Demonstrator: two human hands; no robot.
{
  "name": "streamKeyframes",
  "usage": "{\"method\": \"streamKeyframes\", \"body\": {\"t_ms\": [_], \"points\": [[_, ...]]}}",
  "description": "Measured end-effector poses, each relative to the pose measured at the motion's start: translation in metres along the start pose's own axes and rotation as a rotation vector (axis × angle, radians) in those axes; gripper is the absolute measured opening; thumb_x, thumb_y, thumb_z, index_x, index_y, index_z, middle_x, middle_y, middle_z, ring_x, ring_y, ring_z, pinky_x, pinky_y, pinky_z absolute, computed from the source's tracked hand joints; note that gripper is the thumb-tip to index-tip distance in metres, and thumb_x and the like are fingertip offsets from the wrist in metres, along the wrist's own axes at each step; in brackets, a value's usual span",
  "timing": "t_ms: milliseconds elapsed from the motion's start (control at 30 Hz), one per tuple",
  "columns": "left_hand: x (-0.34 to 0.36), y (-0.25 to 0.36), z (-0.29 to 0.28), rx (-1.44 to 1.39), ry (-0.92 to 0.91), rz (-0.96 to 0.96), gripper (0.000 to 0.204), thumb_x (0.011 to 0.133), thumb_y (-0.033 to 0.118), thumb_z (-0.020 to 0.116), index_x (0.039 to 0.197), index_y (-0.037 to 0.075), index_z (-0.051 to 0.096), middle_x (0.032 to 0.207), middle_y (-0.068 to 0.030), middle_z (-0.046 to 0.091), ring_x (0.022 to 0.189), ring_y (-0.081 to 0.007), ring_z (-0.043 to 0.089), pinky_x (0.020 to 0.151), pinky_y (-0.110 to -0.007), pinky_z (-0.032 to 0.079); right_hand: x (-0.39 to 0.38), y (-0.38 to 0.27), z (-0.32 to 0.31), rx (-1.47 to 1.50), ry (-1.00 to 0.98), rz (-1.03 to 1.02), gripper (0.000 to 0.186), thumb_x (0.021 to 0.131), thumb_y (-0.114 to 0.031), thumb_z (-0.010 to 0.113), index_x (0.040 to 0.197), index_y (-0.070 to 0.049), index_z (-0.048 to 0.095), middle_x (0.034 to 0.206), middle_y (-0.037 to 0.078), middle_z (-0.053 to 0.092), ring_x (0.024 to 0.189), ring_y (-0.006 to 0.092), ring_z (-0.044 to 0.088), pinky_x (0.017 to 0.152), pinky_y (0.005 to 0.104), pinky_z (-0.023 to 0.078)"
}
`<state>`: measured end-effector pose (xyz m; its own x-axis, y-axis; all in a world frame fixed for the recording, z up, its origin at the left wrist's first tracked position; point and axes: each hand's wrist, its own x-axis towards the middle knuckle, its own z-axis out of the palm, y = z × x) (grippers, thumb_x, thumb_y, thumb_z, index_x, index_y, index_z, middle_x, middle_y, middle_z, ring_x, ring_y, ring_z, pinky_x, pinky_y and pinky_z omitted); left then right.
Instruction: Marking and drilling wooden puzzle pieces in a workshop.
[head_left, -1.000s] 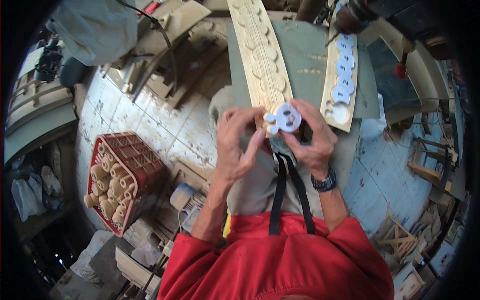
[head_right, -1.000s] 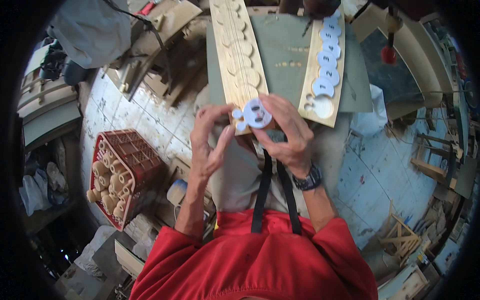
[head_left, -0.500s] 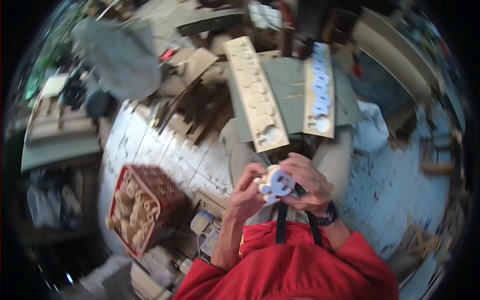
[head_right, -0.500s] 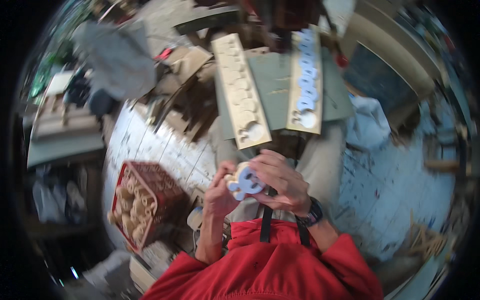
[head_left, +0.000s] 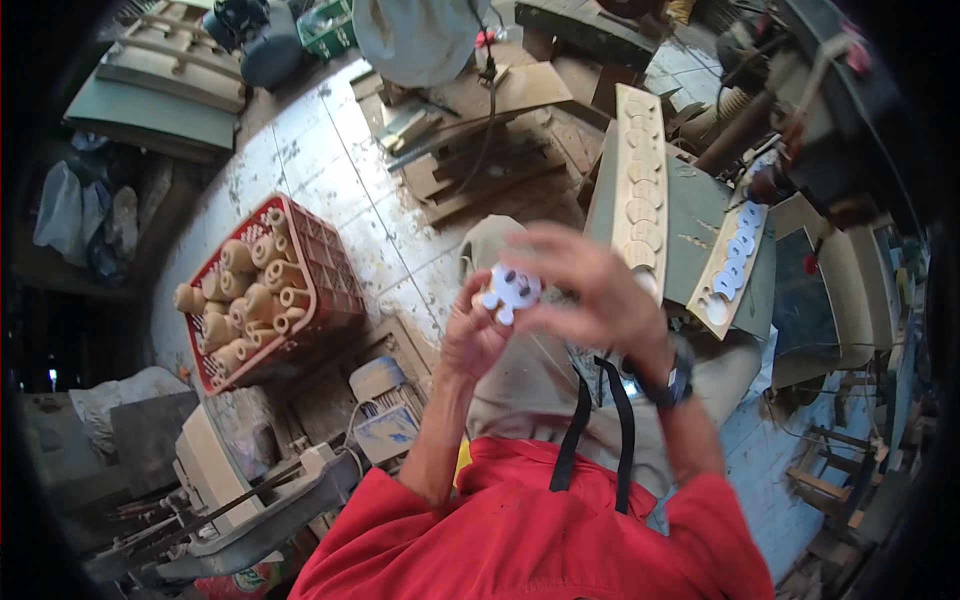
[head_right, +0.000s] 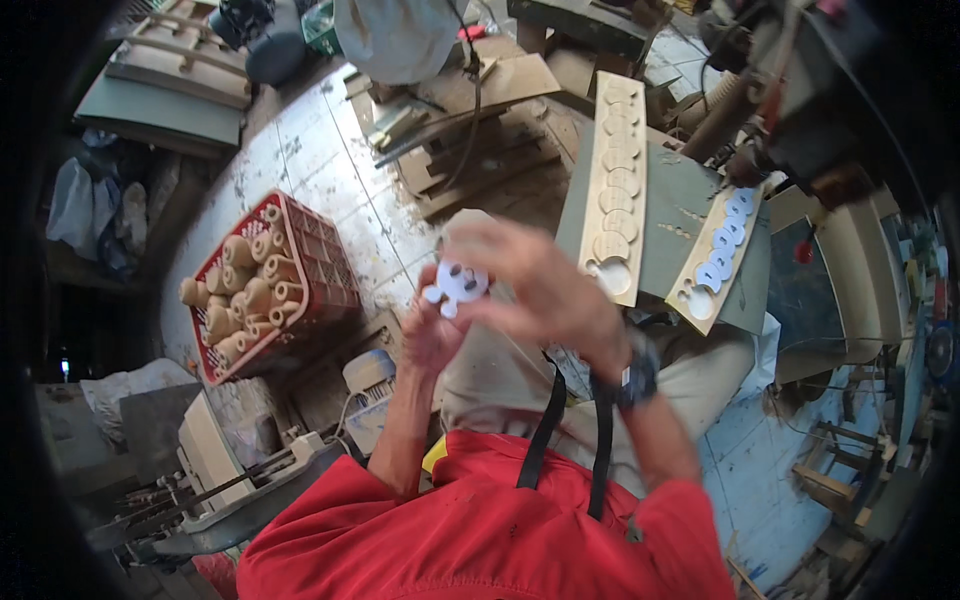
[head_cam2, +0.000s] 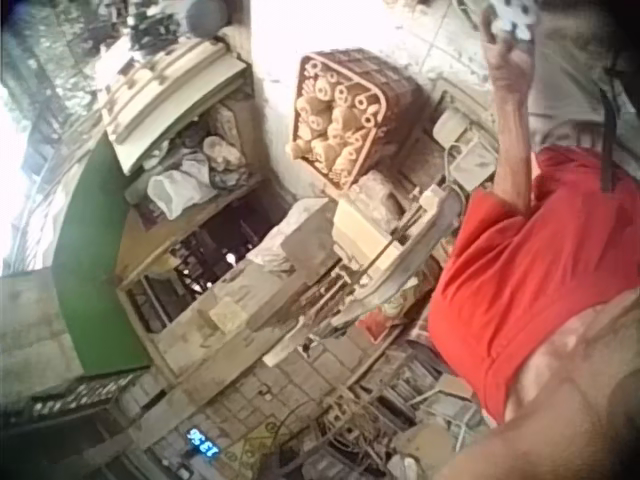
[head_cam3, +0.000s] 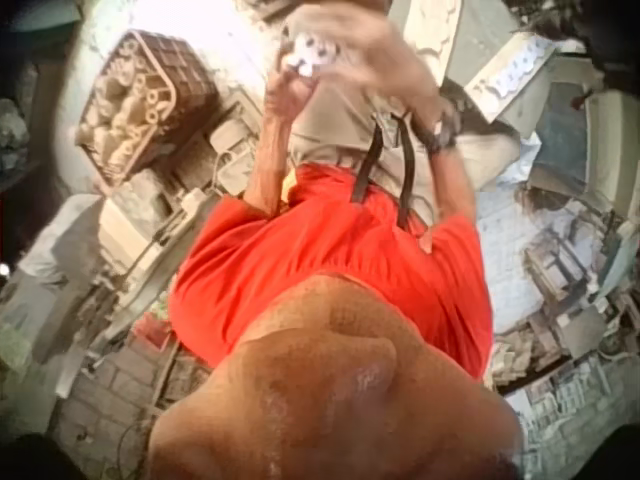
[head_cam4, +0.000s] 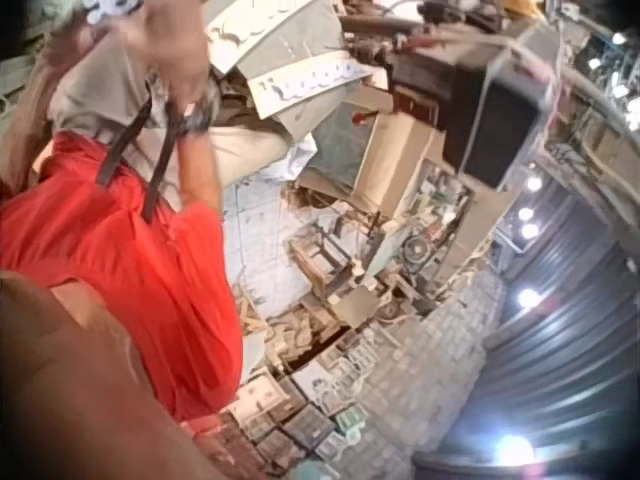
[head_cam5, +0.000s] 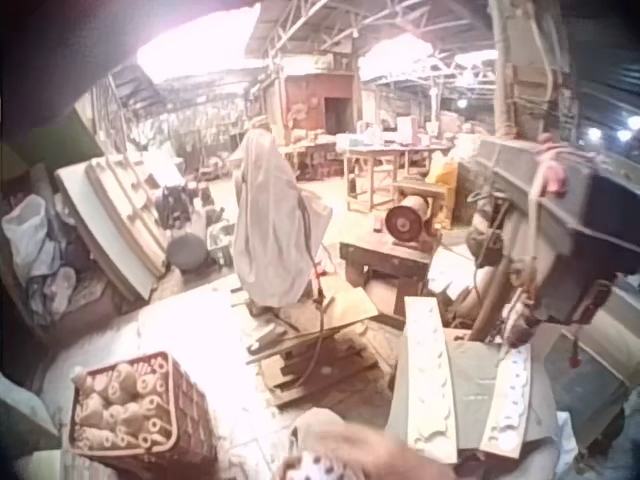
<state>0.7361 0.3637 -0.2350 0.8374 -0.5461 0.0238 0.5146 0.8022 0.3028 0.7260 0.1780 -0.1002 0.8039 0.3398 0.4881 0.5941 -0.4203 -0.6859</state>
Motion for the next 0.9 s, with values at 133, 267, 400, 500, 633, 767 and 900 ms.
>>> {"method": "streamKeyframes", "body": {"t_ms": [133,267,400,500,633,767,900], "points": [[0.029,0.022,-0.021,0.057,0.104,0.13,0.044,0.081,0.014,0.078,0.121,0.013,0.061,0.135,-0.0181,0.054,0.124,-0.0416,0.052,0.1,-0.049,0.051,0.112,0.138,0.02,-0.421,-0.167,-0.198,0.021,0.088,-0.011,0.057,0.102,0.002,0.063,0.103,0.018,0.061,0.091,0.0348,0.062,0.08,0.0433,0.051],[0.035,0.001,-0.026,0.164,0.134,0.069,0.043,0.074,0.002,0.08,0.113,0.008,0.064,0.136,-0.019,0.05,0.12,-0.0332,0.055,0.102,-0.044,0.049,0.174,0.267,0.049,-0.58,-0.431,-0.019,0.019,0.088,-0.009,0.051,0.101,0.0,0.062,0.096,0.02,0.062,0.092,0.0374,0.062,0.082,0.0449,0.05],[0.039,-0.002,-0.031,0.151,0.102,0.087,0.046,0.071,-0.003,0.081,0.113,0.007,0.065,0.145,-0.0219,0.038,0.127,-0.03,0.048,0.102,-0.04,0.046,0.208,0.371,0.102,-0.61,-0.227,0.106,0.033,0.087,-0.006,0.049,0.119,-0.001,0.056,0.101,0.022,0.06,0.1,0.0381,0.058,0.087,0.0453,0.046],[0.046,-0.001,-0.032,0.162,0.062,0.142,0.047,0.073,-0.002,0.08,0.115,0.006,0.064,0.144,-0.0242,0.038,0.129,-0.0314,0.046,0.105,-0.04,0.043,0.226,0.397,0.139,-0.58,-0.173,0.128,0.02,0.087,-0.007,0.05,0.102,0.002,0.061,0.095,0.026,0.062,0.094,0.0417,0.06,0.081,0.0477,0.048],[0.054,-0.002,-0.031,0.089,0.109,0.112,0.047,0.073,0.003,0.082,0.116,0.007,0.062,0.144,-0.0259,0.038,0.129,-0.0328,0.046,0.104,-0.041,0.043,0.225,0.432,0.156,-0.685,-0.174,0.12,0.016,0.086,-0.004,0.051,0.094,0.002,0.063,0.091,0.025,0.064,0.089,0.0418,0.063,0.078,0.048,0.051],[0.055,-0.009,-0.04,0.302,0.177,0.168,0.053,0.071,0.017,0.085,0.116,0.012,0.057,0.139,-0.0282,0.044,0.124,-0.0354,0.052,0.099,-0.042,0.048,0.207,0.45,0.141,-0.818,-0.028,0.063,0.025,0.087,-0.004,0.05,0.109,-0.003,0.063,0.093,0.018,0.068,0.078,0.0385,0.066,0.07,0.0464,0.054],[0.061,-0.004,-0.022,0.267,0.261,0.183,0.069,0.073,0.018,0.084,0.129,0.011,0.046,0.136,-0.0252,0.048,0.117,-0.0322,0.056,0.094,-0.04,0.053,0.208,0.397,0.127,-0.711,0.036,0.211,0.015,0.083,-0.004,0.052,0.087,0.002,0.065,0.091,0.025,0.066,0.09,0.039,0.064,0.076,0.0458,0.051]]}}
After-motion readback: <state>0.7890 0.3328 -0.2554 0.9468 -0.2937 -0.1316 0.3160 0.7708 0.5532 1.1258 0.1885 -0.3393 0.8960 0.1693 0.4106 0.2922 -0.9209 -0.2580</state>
